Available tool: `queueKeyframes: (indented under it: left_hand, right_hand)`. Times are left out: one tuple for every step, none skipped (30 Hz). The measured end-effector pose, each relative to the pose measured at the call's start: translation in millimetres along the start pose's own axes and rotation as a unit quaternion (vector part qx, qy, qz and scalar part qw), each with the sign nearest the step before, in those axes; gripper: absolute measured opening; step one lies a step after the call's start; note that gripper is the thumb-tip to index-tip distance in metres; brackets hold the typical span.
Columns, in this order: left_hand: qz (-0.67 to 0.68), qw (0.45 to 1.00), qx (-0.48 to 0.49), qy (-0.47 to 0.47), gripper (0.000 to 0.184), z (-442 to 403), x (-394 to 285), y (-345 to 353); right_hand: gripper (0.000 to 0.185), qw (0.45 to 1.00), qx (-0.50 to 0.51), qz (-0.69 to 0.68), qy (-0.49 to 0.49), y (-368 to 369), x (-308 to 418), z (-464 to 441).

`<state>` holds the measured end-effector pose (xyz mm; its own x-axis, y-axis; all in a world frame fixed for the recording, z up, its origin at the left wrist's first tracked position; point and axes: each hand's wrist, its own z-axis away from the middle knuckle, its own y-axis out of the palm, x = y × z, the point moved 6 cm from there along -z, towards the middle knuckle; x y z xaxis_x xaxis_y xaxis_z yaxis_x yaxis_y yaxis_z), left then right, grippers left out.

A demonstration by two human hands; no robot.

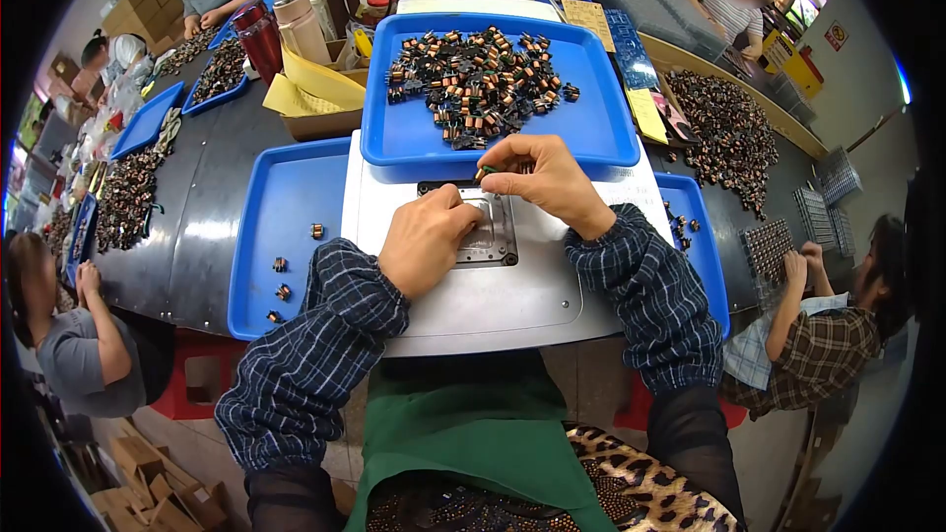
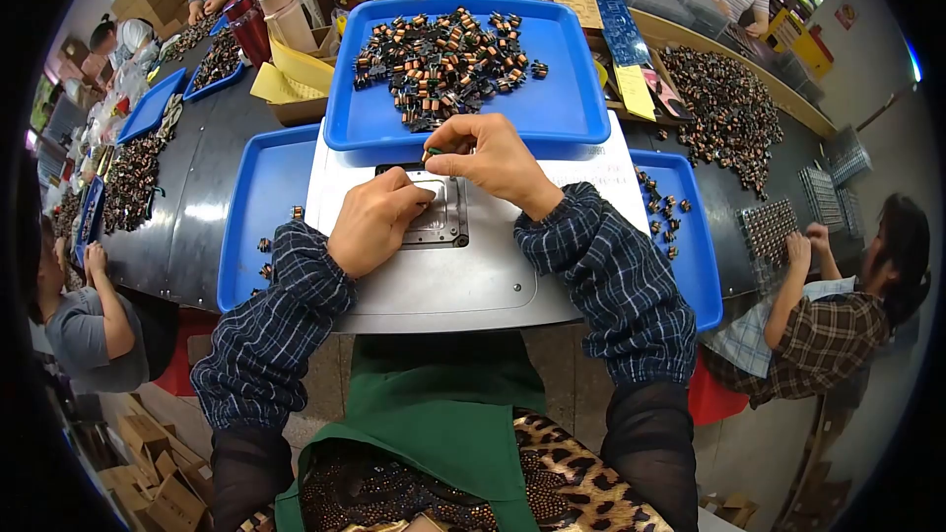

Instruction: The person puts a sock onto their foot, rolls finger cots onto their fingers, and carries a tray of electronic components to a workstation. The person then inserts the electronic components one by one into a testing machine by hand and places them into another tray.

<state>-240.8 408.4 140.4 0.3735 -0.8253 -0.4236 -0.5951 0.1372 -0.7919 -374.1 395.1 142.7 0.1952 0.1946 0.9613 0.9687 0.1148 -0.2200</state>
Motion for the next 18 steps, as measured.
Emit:
queueKeyframes:
  left_hand:
    - [0.001, 1.0, 0.002, 0.002, 0.008, 0, 0, 0]
    - [0.001, 1.0, 0.002, 0.002, 0.008, 0, 0, 0]
    - [0.005, 1.0, 0.006, -0.003, 0.01, -1, 1, 0]
    - [0.009, 1.0, 0.01, -0.009, 0.013, -1, 2, 0]
    - [0.008, 1.0, 0.01, -0.009, 0.013, -1, 2, -2]
    - [0.038, 0.999, -0.003, -0.006, 0.014, 0, 3, -5]
    - [0.069, 0.998, -0.015, -0.003, 0.016, 1, 3, -8]
    - [0.101, 0.993, -0.051, -0.022, 0.015, 3, 8, -15]
    - [0.133, 0.987, -0.085, -0.042, 0.014, 8, 12, -23]
    - [0.132, 0.983, -0.108, -0.076, 0.016, 13, 18, -34]
    - [0.127, 0.977, -0.138, -0.105, 0.016, 20, 26, -44]
    - [0.097, 0.971, -0.175, -0.129, 0.017, 29, 36, -54]
    - [0.08, 0.965, -0.199, -0.15, 0.017, 40, 46, -64]
    - [0.067, 0.958, -0.224, -0.166, 0.018, 52, 60, -69]
    - [0.066, 0.958, -0.224, -0.168, 0.018, 63, 70, -71]
    - [0.058, 0.948, -0.226, -0.218, 0.019, 75, 83, -73]
    - [0.05, 0.935, -0.228, -0.267, 0.02, 84, 95, -74]
    - [0.05, 0.935, -0.228, -0.267, 0.02, 87, 101, -74]
  right_hand:
    - [0.019, 1.0, 0.008, 0.01, 0.007, 1, -2, 0]
    - [0.018, 1.0, 0.015, 0.02, 0.014, 3, -4, 1]
    - [0.018, 1.0, 0.015, 0.02, 0.014, 3, -3, 1]
    - [0.017, 0.997, 0.012, 0.076, 0.001, 4, -2, 2]
    - [0.016, 0.991, 0.009, 0.132, -0.013, 6, 0, 2]
    - [0.015, 0.986, 0.007, 0.162, -0.035, 8, 3, 3]
    - [0.015, 0.986, 0.008, 0.164, -0.037, 9, 4, 3]
    - [0.015, 0.981, 0.017, 0.184, -0.059, 12, 6, 4]
    - [0.016, 0.975, 0.026, 0.203, -0.081, 16, 7, 6]
    - [0.017, 0.975, 0.042, 0.203, -0.076, 19, 6, 7]
    - [0.017, 0.976, 0.041, 0.203, -0.074, 21, 5, 8]
    - [0.016, 0.967, 0.055, 0.226, -0.106, 27, 8, 9]
    - [0.016, 0.956, 0.07, 0.249, -0.139, 33, 10, 11]
    - [0.015, 0.95, 0.082, 0.267, -0.139, 36, 11, 11]
    - [0.015, 0.95, 0.083, 0.266, -0.139, 38, 12, 12]
    - [0.015, 0.944, 0.087, 0.287, -0.142, 40, 12, 13]
    - [0.015, 0.936, 0.09, 0.308, -0.145, 42, 13, 14]
    - [0.015, 0.936, 0.091, 0.307, -0.145, 43, 13, 13]
